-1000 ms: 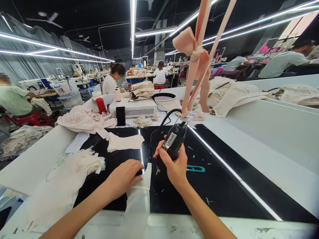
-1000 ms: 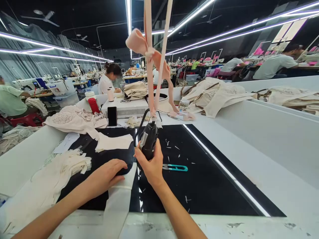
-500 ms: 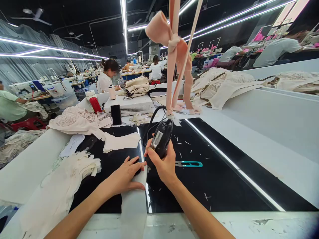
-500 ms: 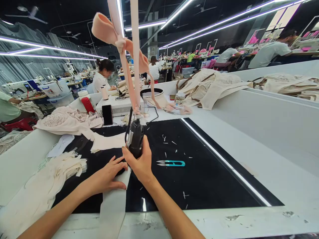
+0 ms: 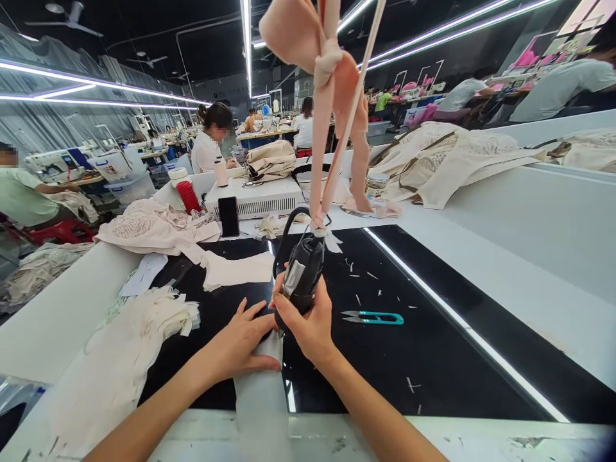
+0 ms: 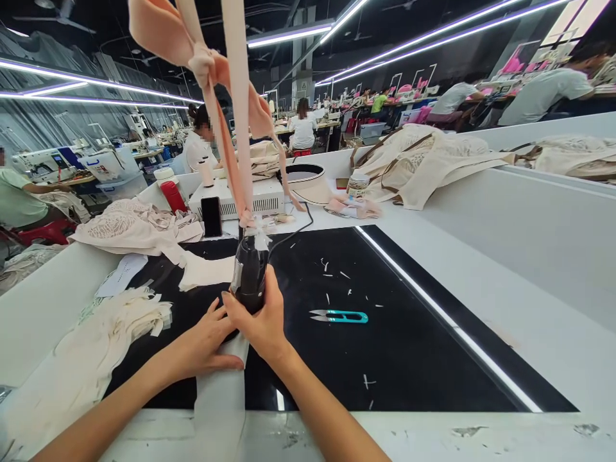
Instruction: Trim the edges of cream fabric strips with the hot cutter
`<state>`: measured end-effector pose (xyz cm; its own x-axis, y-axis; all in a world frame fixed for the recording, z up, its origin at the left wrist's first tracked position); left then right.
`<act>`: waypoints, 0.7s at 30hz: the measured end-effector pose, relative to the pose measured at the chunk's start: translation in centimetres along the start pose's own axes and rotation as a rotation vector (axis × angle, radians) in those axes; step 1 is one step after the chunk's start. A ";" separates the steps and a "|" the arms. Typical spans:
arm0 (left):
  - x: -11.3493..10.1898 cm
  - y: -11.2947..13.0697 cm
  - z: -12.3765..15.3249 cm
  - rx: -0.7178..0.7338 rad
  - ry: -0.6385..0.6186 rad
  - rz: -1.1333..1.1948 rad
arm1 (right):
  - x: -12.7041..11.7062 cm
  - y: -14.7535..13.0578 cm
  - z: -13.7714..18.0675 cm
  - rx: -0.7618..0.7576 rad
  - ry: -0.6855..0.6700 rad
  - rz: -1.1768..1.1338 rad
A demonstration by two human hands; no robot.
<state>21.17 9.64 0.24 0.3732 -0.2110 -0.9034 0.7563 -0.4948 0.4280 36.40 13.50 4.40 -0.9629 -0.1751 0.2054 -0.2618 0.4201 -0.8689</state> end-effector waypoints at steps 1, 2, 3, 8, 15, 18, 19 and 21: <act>-0.1 0.1 0.0 0.004 -0.001 -0.003 | 0.1 0.0 0.1 -0.006 -0.005 -0.001; -0.1 0.1 0.0 0.007 -0.003 -0.003 | 0.2 0.0 0.2 -0.012 -0.011 -0.001; -0.2 0.2 0.0 0.007 -0.004 -0.001 | 0.2 0.0 0.2 -0.017 -0.017 0.000; -0.5 0.5 -0.2 -0.038 -0.038 0.022 | -0.3 0.2 -0.1 0.010 0.004 0.001; -0.9 0.7 -0.2 -0.066 -0.064 0.033 | -0.9 0.0 -0.9 0.013 0.055 -0.033; -0.9 0.6 -0.2 -0.070 -0.072 0.038 | -0.7 0.1 -0.9 0.016 0.047 -0.014; -1.0 0.6 -0.2 -0.078 -0.078 0.042 | -0.6 0.1 -0.8 0.012 0.045 -0.001; -1.1 0.6 -0.2 -0.098 -0.091 0.052 | -0.5 0.1 -0.8 0.001 0.041 0.029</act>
<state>21.39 9.74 1.49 0.3664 -0.3123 -0.8765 0.7874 -0.3977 0.4709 36.81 14.34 4.55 -0.9718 -0.1266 0.1988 -0.2341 0.4237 -0.8750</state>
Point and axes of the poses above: each hand's wrist, its own z-axis away from the middle knuckle, its own x-axis out of the palm, y = z × x, the point moved 2 cm from there along -z, towards the middle knuckle, and after that the axes turned 3 degrees about z, right-handed, at the moved point
